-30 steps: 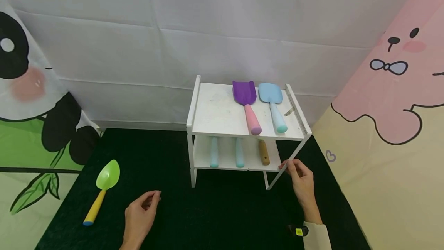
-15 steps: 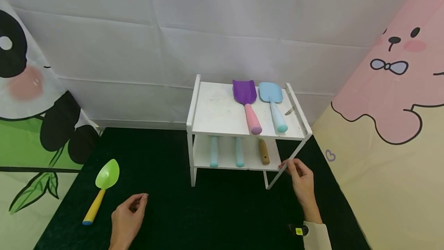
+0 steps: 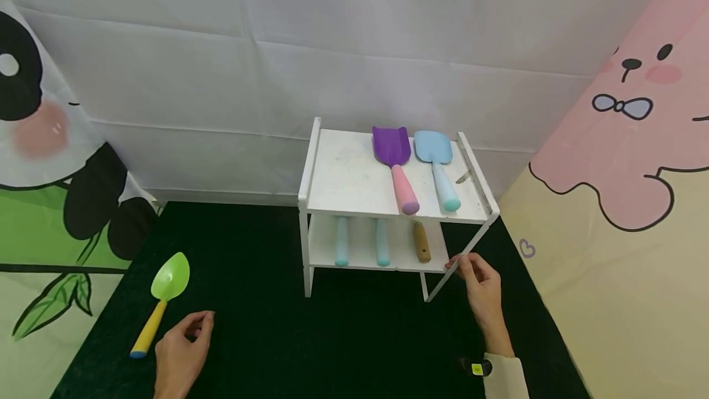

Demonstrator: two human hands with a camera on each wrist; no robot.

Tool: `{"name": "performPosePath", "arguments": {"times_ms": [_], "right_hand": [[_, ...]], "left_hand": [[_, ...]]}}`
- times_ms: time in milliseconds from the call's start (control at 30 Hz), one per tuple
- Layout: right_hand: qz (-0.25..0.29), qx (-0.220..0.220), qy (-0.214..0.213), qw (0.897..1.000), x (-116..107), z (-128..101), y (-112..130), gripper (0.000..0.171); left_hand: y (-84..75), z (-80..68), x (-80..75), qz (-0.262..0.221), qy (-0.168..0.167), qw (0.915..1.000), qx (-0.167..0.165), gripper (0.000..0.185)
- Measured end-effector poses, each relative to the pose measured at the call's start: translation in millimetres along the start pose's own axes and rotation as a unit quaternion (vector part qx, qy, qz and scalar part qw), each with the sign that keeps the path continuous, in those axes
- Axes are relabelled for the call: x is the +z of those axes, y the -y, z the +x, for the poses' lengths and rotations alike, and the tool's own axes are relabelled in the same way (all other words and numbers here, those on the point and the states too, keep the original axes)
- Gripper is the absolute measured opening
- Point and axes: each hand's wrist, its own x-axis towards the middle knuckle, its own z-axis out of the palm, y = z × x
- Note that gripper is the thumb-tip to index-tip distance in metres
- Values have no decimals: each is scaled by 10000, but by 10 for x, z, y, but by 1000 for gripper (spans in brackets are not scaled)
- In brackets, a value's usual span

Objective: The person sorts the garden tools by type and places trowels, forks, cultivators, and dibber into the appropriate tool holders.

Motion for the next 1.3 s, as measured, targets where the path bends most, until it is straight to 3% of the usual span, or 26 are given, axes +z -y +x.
{"name": "performPosePath", "arguments": {"times_ms": [400, 767, 1133, 1300], "right_hand": [[-45, 84, -118, 9999, 24, 11, 14, 25], [77, -38, -49, 10000, 19, 19, -13, 24], [-35, -11, -3, 10000, 1, 16, -17, 25], [-20, 46, -15, 10000, 0, 10, -29, 25]], "left_hand": [[194, 128, -138, 100, -384, 9992, -93, 27], [335, 206, -241, 332, -998, 9941, -265, 28], [450, 294, -321, 398, -1141, 9913, -519, 31], [482, 325, -351, 517, -993, 9918, -617, 35]]}}
